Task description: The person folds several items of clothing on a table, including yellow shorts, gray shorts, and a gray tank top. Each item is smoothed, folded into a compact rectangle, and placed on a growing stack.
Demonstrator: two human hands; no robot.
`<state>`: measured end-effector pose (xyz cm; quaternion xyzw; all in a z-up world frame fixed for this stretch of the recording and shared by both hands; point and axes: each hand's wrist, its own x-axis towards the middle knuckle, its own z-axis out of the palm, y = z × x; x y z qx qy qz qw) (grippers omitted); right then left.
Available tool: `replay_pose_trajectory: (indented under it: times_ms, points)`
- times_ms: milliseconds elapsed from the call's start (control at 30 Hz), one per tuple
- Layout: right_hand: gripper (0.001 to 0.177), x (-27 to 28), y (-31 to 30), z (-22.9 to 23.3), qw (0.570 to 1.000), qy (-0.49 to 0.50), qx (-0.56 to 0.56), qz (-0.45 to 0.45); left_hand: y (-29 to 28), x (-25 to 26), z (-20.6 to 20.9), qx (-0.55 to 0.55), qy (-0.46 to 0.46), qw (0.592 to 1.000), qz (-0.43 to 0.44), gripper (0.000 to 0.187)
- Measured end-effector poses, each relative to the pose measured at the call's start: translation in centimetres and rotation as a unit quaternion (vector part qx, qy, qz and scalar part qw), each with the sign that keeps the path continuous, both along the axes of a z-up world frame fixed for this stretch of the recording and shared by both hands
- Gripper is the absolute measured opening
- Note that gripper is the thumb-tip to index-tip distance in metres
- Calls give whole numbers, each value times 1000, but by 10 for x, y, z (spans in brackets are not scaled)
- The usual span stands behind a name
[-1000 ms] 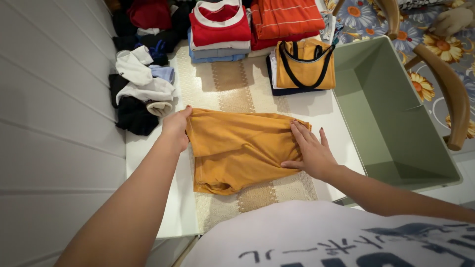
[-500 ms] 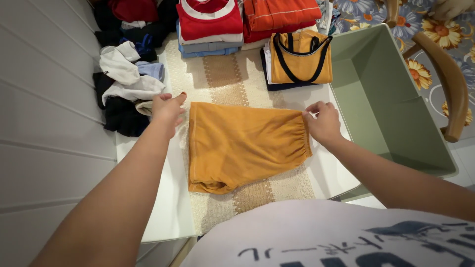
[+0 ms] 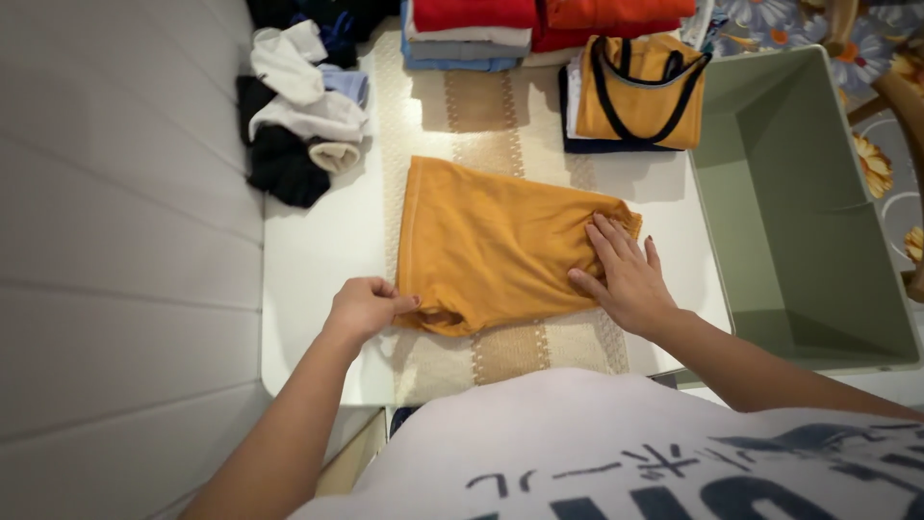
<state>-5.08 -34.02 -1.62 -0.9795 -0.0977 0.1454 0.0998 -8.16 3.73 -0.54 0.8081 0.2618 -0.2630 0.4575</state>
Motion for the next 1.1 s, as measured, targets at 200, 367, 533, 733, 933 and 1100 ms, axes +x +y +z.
replay_pose_trajectory:
  times_ms: [200, 367, 533, 733, 933, 1100]
  points:
    - [91, -1, -4, -13, 997, 34, -70, 21, 2, -10, 24, -209, -52, 972, 89, 22]
    - [95, 0, -7, -13, 995, 42, -88, 29, 4, -17, 24, -284, 29, 953, 100, 20]
    - [108, -5, -12, -5, 989, 42, -131, 55, 18, -36, 3, -231, -84, 969, 39, 20]
    - [111, -10, -12, 1, 995, 28, -90, 30, 20, -50, -9, -97, -61, 993, -36, 40]
    - [69, -2, -23, -4, 961, -129, 114, -217, 20, 6, -14, 43, -149, 988, 21, 34]
    - [48, 40, -30, -8, 911, -71, 188, -360, 3, 90, -18, 153, -286, 944, -67, 25]
